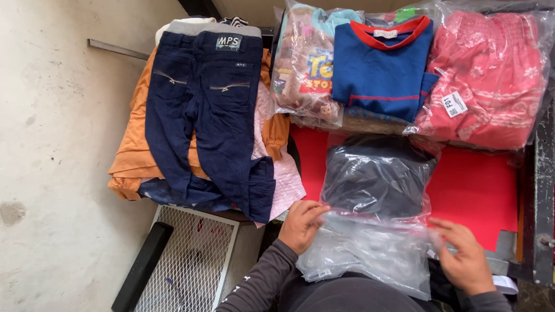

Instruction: Packing various clothing items into individual clear plastic bags

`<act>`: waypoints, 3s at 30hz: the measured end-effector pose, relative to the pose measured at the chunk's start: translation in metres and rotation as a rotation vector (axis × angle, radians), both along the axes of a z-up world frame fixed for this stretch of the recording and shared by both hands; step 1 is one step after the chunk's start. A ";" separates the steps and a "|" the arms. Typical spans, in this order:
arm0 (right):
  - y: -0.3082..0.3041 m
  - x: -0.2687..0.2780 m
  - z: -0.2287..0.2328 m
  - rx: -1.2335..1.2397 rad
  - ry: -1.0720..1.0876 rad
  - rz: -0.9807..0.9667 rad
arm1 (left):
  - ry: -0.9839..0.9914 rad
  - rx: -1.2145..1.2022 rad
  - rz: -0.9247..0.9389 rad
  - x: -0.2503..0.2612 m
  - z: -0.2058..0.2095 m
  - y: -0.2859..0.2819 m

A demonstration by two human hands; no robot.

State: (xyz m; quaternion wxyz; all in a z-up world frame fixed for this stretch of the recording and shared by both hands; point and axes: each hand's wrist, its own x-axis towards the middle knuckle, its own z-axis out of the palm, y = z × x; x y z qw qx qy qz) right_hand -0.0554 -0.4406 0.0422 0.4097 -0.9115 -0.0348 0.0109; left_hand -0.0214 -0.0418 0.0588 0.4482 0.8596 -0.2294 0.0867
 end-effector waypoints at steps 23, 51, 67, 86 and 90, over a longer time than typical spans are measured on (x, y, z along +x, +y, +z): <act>-0.005 0.042 0.025 0.348 0.201 -0.023 | 0.476 -0.568 0.257 0.026 0.009 -0.041; 0.027 0.064 -0.066 0.015 0.395 -0.620 | 0.228 0.180 0.595 0.075 -0.009 -0.048; 0.097 0.088 0.025 -0.398 -0.467 -0.145 | 0.293 0.563 0.006 0.099 -0.010 -0.085; 0.073 0.101 -0.067 -0.210 0.097 -0.105 | 0.331 0.183 -0.031 0.103 -0.074 -0.072; 0.068 0.104 -0.080 -0.216 0.116 -0.101 | 0.359 0.209 -0.024 0.107 -0.084 -0.073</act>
